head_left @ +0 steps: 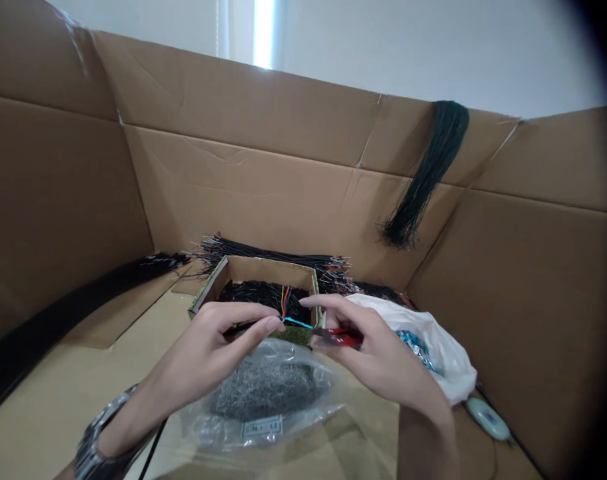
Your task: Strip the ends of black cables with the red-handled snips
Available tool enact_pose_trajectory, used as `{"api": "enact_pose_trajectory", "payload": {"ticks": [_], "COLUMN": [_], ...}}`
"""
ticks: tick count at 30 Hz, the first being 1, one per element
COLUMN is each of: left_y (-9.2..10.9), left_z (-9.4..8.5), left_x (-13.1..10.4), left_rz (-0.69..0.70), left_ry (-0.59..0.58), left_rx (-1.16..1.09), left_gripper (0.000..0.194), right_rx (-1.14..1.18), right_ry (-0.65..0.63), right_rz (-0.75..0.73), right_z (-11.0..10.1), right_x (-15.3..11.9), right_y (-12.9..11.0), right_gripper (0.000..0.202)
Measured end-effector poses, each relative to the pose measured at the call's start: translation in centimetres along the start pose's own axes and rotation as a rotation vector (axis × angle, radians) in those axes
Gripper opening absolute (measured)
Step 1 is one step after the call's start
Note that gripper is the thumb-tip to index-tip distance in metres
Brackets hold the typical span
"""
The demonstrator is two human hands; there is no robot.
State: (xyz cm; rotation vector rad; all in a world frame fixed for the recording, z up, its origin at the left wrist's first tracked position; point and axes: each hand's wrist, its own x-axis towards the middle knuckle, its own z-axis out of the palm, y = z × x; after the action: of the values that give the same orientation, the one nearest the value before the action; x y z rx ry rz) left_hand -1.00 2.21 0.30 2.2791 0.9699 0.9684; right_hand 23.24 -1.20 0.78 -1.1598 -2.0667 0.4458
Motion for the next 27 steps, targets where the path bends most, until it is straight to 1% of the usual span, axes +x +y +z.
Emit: {"api": "enact_pose_trajectory", "payload": {"ticks": [2,4,7,9,15,18,23,27], "left_y": [0.1,0.1,0.1,0.1,0.4,0.6,0.7,0.7], "left_z": [0.1,0.1,0.2,0.3,0.7,0.9,1.2,1.4], "left_x": [0.0,0.1,0.1,0.1,-0.2,-0.1,0.1,0.2], "left_rz": [0.022,0.020,0.021,0.027,0.066,0.090,0.105,0.106], "left_ry": [-0.016,-0.041,-0.080,-0.091,-0.098,-0.087,-0.084,-0.093], "left_rx": [0.042,0.053,0.062,0.093,0.123,0.125,0.128,0.122], "left_gripper": [0.026,0.026,0.024,0.023,0.019,0.018,0.015,0.015], "right_rx": [-0.008,-0.011,-0.055,-0.098,-0.125,-0.144,-0.109,-0.112], "right_ry": [-0.068,-0.108,-0.117,-0.092,-0.042,-0.006,-0.038,-0.078], "right_rz": [0.011,-0.006,-0.025,-0.010,0.122,0.136,0.159,0.137], "right_z": [-0.9,-1.5,-1.8,-1.7,-1.6,-1.5,-1.2,-1.0], "right_x": [-1.0,-1.8,-2.8,-3.1,-2.7,-2.5,-2.6,-2.3], "right_y": [-0.5,-0.9,-1.1,-1.1,-1.7,-2.0,-1.9,-1.7], "right_gripper": [0.042,0.043,0.038,0.033,0.021,0.018,0.020,0.017]}}
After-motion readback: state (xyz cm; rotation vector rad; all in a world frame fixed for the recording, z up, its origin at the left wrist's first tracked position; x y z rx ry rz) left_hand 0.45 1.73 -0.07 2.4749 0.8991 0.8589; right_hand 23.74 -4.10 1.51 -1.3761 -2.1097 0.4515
